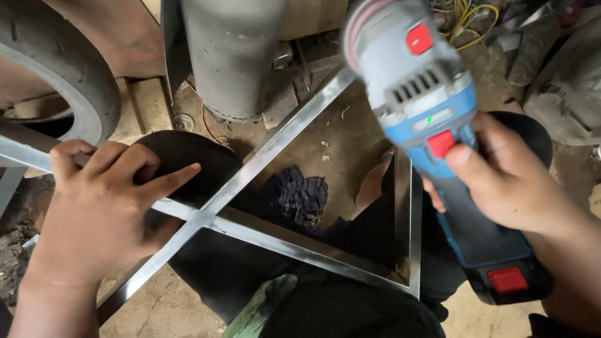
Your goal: Polishing the surfaces and joints of a metal frame using a handheld angle grinder.
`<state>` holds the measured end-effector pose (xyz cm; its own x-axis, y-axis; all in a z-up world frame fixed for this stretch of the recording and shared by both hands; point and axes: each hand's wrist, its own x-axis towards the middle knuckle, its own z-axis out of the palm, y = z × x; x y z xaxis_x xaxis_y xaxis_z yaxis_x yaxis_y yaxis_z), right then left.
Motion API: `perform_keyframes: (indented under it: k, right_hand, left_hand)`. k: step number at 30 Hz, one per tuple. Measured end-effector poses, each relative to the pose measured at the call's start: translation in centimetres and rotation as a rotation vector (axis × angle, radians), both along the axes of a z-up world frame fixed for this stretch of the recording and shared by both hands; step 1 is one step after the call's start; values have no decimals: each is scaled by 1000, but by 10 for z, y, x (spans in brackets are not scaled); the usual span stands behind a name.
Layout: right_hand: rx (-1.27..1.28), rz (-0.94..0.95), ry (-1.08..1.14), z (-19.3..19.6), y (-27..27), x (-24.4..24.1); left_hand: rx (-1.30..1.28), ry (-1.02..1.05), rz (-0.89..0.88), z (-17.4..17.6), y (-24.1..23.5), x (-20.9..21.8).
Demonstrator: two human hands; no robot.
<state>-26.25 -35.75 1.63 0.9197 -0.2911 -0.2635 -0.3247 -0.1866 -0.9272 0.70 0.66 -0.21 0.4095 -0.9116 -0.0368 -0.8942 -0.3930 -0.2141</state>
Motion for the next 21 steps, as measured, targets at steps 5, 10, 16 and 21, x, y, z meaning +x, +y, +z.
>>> perform_keyframes:
  k: [5, 10, 16, 21]
  right_hand:
    - [40, 3, -10, -1, -2, 1]
    - [-83, 2, 37, 6, -17, 7]
    - [-34, -214, 16, 3, -31, 3]
    - [-20, -183, 18, 6, -19, 4]
  left_hand:
    - [9, -7, 9, 1, -1, 0]
    - [7, -23, 11, 2, 2, -2]
    - [14, -38, 14, 2, 3, -2]
    - [-2, -52, -16, -2, 3, 1]
